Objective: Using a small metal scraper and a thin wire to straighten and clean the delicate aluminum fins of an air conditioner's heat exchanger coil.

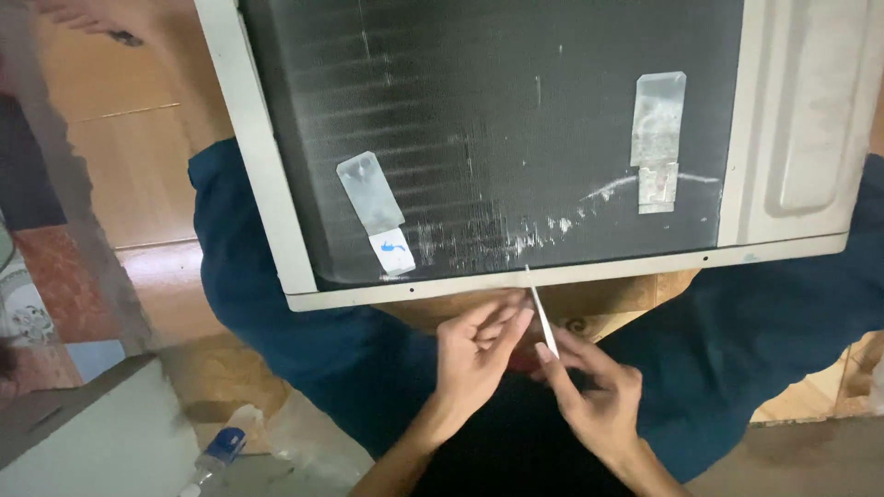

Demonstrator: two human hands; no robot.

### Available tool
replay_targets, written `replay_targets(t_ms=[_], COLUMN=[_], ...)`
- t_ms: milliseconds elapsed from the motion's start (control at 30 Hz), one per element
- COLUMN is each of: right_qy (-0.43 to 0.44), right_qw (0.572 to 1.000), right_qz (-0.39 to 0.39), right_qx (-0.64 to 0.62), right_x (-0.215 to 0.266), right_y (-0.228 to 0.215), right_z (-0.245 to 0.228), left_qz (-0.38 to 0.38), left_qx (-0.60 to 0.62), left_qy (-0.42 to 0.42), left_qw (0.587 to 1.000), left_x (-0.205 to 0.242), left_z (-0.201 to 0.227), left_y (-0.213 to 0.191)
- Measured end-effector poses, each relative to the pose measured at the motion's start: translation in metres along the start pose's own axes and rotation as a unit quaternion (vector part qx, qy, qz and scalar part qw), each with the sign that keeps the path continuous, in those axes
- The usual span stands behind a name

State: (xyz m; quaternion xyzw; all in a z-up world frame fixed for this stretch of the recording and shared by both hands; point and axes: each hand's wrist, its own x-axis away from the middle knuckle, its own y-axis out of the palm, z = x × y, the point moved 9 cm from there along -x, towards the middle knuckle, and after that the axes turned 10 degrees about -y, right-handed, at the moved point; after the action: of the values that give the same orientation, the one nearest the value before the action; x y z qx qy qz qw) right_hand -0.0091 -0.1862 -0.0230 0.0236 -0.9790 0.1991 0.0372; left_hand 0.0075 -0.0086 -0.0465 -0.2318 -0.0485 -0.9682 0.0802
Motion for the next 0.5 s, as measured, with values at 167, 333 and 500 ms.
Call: replay_targets(t_ms=[167, 333, 500], right_qy=[0.054, 0.055, 0.069], right_qw=[0.995, 0.995, 0.995], right_qz=[-0.049, -0.055, -0.069], right_qx=[-0.061, -0.055, -0.037], right_x=[-0.006, -0.018, -0.022], right_y=[0.012, 0.012, 0.013], right_z=[0.007, 0.002, 0.0], left_qz=[0.006, 0.01, 0.014], left_qx=[0.031, 0.036, 0.044], left_qy=[-0.056, -0.085, -0.096], left_qw=[0.998, 0.996, 0.994], left_x=[-0.009, -0.016, -0.018], left_z=[-0.007, -0.013, -0.02], left_y=[0.005, 0.0, -0.001])
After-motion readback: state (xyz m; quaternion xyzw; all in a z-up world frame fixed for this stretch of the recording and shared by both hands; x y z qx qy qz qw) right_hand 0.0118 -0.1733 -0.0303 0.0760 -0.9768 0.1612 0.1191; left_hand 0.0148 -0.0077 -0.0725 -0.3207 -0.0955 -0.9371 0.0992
